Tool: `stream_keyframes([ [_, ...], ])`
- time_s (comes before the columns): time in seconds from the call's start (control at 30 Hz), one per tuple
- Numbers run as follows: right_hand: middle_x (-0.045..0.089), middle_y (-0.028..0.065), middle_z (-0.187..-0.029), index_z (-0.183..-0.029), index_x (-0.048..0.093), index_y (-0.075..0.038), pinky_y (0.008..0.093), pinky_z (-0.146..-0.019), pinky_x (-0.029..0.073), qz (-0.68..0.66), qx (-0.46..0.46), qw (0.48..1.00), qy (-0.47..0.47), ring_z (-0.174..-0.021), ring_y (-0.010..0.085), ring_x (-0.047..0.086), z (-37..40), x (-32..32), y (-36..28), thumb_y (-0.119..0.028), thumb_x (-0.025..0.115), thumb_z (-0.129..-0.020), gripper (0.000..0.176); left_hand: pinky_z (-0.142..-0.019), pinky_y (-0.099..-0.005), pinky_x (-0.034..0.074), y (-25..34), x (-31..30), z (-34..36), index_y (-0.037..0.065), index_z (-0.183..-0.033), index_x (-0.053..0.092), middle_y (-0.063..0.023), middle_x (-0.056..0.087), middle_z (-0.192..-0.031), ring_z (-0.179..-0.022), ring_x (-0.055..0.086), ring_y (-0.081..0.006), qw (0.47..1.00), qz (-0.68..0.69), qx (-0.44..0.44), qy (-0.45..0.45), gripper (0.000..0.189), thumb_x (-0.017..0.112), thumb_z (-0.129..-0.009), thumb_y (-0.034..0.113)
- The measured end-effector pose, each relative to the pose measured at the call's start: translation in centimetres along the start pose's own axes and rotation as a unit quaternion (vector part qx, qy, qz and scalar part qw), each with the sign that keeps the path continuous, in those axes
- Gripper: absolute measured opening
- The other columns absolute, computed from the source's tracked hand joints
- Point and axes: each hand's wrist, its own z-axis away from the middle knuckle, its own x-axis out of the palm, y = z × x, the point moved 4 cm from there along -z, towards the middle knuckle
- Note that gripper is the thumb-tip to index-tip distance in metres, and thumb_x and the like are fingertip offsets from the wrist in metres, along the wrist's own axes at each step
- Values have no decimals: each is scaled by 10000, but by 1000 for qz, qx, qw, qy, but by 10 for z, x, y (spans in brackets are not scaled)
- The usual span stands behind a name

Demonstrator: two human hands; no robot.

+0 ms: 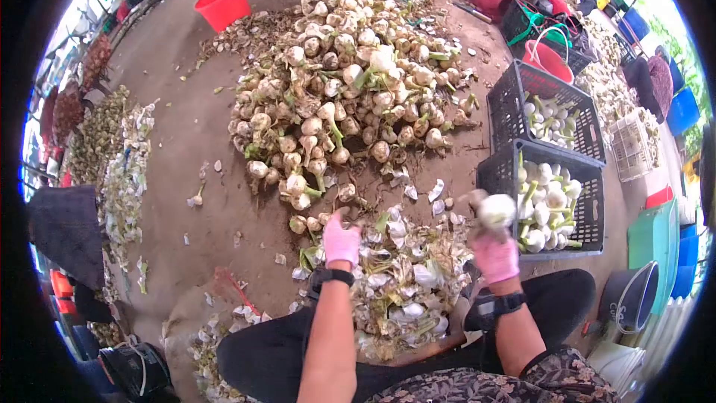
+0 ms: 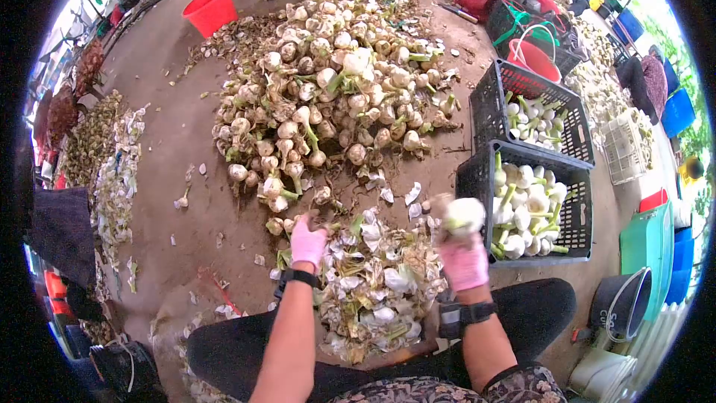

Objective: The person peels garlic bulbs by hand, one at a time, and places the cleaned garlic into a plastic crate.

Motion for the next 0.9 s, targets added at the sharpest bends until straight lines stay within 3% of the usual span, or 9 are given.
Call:
stream_keyframes([
  [0.17,597,105,-1001,-1126,521,3,304,-750,510,-42,-52,989,-134,-856,177,575,-9,37,-39,-123,497,-923,240,-949,-408,425,-65,-6,-56,113,-1235,544,-208,500,-1248,-1134,498,-371,919,-393,-2,-22,548,636,-694,124],
  [0.27,588,61,-951,-1040,526,-12,269,-725,503,262,0,964,41,-824,142,572,-3,21,-1,-100,532,-900,165,-946,-409,428,-105,6,-72,116,-1213,556,-192,497,-1227,-1126,490,-369,877,-477,65,-6,530,627,-689,121],
  [0.3,601,63,-985,-1028,540,-14,273,-752,508,424,-1,906,17,-845,148,586,-5,14,14,-38,566,-865,167,-946,-409,428,-87,6,-68,116,-1213,556,-192,497,-1227,-1126,490,-369,877,-476,64,-11,530,627,-689,121],
  [0.33,623,74,-980,-991,582,-9,277,-772,507,747,-72,656,-82,-868,159,599,0,20,27,24,589,-825,169,-944,-403,430,-71,2,-63,110,-1182,575,-189,503,-1200,-1116,489,-369,886,-463,13,-37,496,624,-689,132],
  [0.37,641,76,-965,-958,622,-17,265,-778,498,658,113,744,21,-903,163,605,1,35,48,36,609,-796,171,-942,-398,432,-60,-3,-59,103,-1150,595,-187,509,-1173,-1105,488,-369,891,-449,-39,-60,464,622,-689,142],
  [0.43,668,79,-928,-957,647,-23,271,-801,489,732,128,665,-75,-892,168,618,-6,3,67,40,640,-759,209,-910,-414,451,-79,-3,-48,85,-1043,648,-206,518,-1145,-1080,503,-370,895,-445,-14,-24,427,686,-645,237],
  [0.57,675,87,-946,-1004,649,-31,283,-814,483,749,127,647,-66,-867,167,619,-5,-24,81,-5,654,-763,242,-874,-403,464,-94,0,-23,67,-1089,623,-203,561,-1095,-979,582,-330,946,-310,-61,70,448,689,-693,266],
  [0.63,670,104,-971,-1085,612,-12,290,-834,474,771,108,623,-80,-868,158,620,-2,-1,87,-88,699,-755,350,-836,-353,473,-100,16,-14,27,-1139,584,-186,592,-1062,-943,591,-266,996,35,-76,27,409,652,-781,211],
  [0.9,619,173,-1021,-1083,553,39,355,-792,469,784,-106,608,-70,-950,260,606,11,8,88,-50,637,-775,331,-861,-249,447,40,50,91,-70,-1290,435,-94,574,-1143,-969,552,-140,942,292,-54,-154,412,521,-906,49],
])
